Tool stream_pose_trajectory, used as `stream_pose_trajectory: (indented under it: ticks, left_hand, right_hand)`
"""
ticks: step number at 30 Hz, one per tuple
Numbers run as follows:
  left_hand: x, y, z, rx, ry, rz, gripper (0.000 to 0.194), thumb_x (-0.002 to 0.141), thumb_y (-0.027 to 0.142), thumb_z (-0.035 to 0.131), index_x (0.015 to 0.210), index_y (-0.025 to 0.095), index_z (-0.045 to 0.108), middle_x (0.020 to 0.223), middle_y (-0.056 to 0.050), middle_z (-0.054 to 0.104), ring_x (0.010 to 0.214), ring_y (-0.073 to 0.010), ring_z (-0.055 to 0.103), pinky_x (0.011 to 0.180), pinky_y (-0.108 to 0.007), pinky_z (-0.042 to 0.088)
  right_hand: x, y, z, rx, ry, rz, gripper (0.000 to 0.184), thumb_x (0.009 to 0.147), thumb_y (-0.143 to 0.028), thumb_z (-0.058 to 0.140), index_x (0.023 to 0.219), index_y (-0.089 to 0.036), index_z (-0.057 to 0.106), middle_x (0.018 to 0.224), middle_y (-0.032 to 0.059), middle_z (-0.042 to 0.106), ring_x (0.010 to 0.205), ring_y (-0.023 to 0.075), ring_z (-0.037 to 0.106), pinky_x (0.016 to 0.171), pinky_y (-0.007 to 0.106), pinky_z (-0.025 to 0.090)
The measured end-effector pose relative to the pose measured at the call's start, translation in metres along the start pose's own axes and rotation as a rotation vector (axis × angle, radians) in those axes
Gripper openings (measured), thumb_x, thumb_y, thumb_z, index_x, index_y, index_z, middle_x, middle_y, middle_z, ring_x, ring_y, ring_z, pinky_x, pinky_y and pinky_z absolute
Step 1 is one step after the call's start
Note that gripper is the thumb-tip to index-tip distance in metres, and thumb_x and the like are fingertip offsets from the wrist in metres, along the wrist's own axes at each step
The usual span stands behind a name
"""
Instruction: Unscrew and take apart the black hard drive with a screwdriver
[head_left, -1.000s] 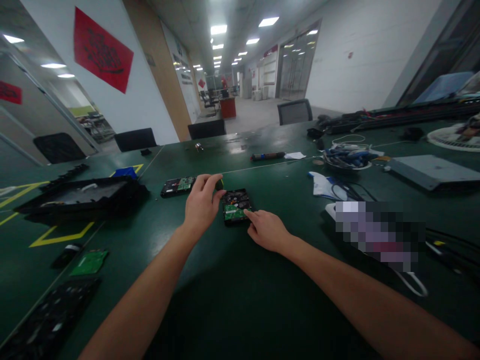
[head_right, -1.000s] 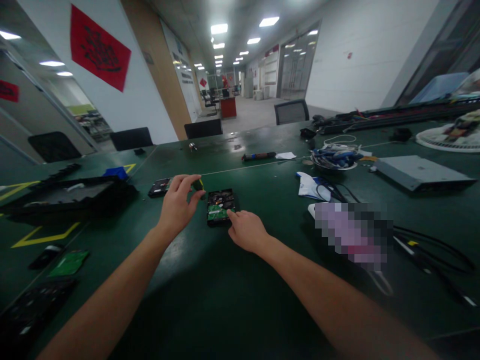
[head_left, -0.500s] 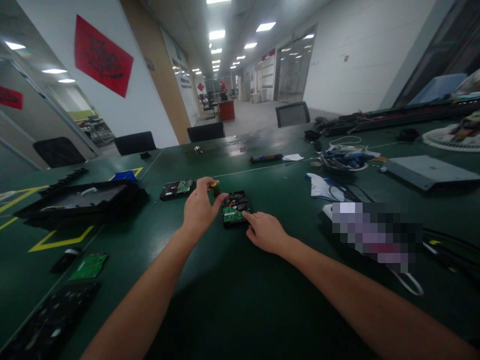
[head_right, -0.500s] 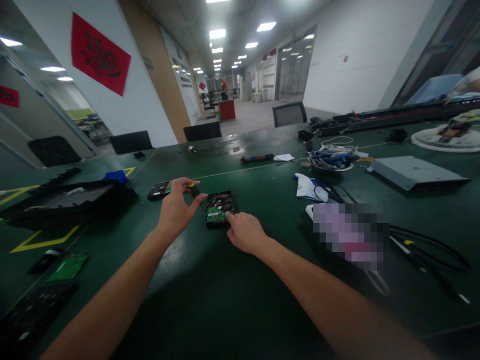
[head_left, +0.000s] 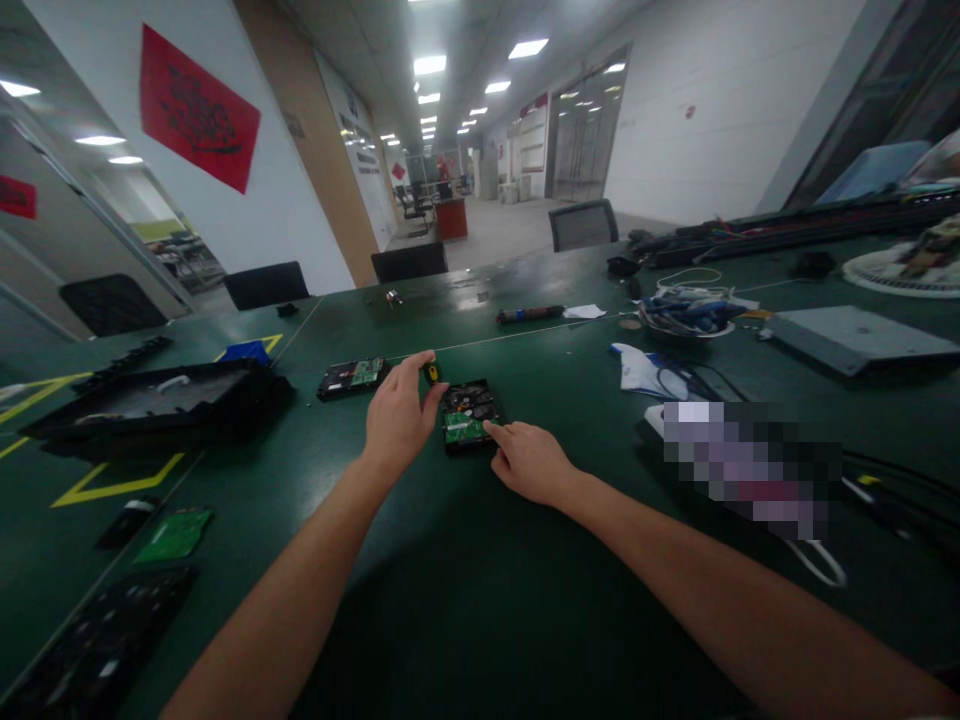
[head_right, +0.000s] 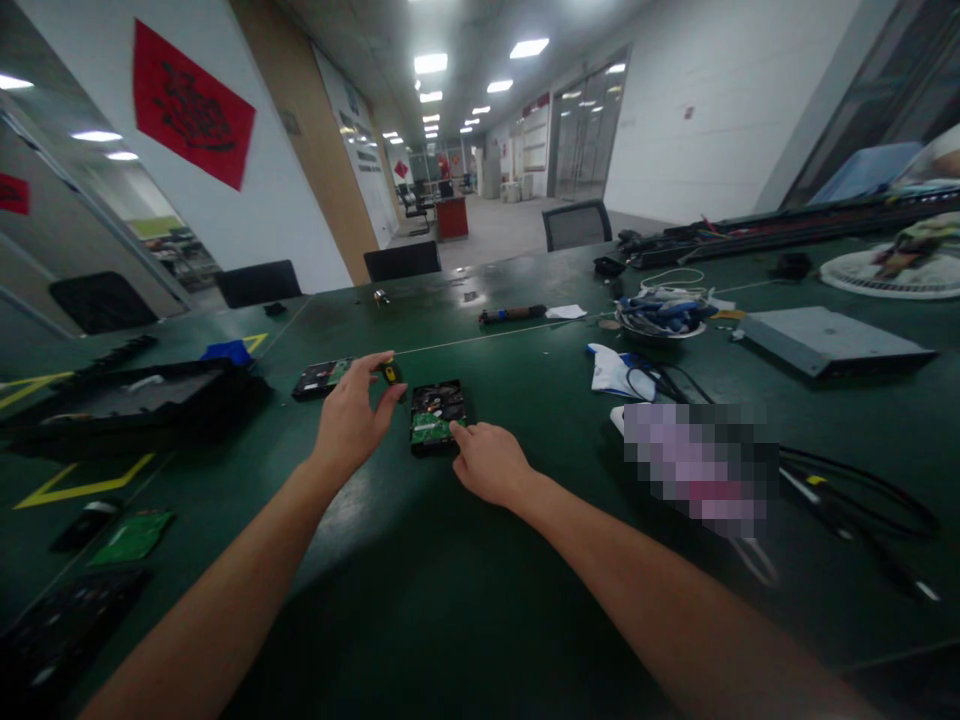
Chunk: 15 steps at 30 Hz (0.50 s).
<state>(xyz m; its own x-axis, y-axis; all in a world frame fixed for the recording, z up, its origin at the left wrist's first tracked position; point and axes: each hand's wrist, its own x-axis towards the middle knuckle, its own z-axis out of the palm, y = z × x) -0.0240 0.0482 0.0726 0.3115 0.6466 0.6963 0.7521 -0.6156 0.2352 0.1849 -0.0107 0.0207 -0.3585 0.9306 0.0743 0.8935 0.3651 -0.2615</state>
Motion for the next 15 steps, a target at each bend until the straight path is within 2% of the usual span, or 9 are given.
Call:
stream_pose_trajectory:
  ticks: [3,7,15]
  left_hand:
    - [-0.0006,-0.0001,0.0012,-0.023,0.003,-0.058,0.044,0.094,0.028,0.073,0.132,0.021,0.052,0.128,-0.014,0.071,0.116,-0.0305,0.072,0.098,-0.048,0.059]
    - [0.0000,0.0014,0.0000,-0.069,-0.001,-0.116,0.047,0.089,0.026,0.080,0.126,0.023,0.050,0.127,-0.013,0.071,0.111,-0.0301,0.073,0.093,-0.048,0.059]
    - [0.0023,0.0032,-0.0035,-0.068,-0.013,-0.083,0.040,0.089,0.019,0.078,0.119,0.024,0.052,0.118,-0.008,0.071,0.101,-0.0254,0.072,0.089,-0.043,0.059]
  right_hand:
    - [-0.0007,-0.0005,-0.0005,0.005,0.007,0.005,0.056,0.101,-0.023,0.045,0.154,-0.007,0.050,0.121,0.0163,0.074,0.111,0.0257,0.067,0.094,0.035,0.051]
    - [-0.0014,-0.0019,-0.0020,0.020,0.005,0.008,0.056,0.101,-0.023,0.046,0.154,-0.007,0.050,0.121,0.0159,0.074,0.110,0.0252,0.067,0.093,0.036,0.051]
    - [-0.0006,-0.0018,-0.0013,0.023,0.008,0.007,0.056,0.100,-0.023,0.046,0.154,-0.006,0.050,0.117,0.0159,0.074,0.105,0.0257,0.068,0.089,0.036,0.052]
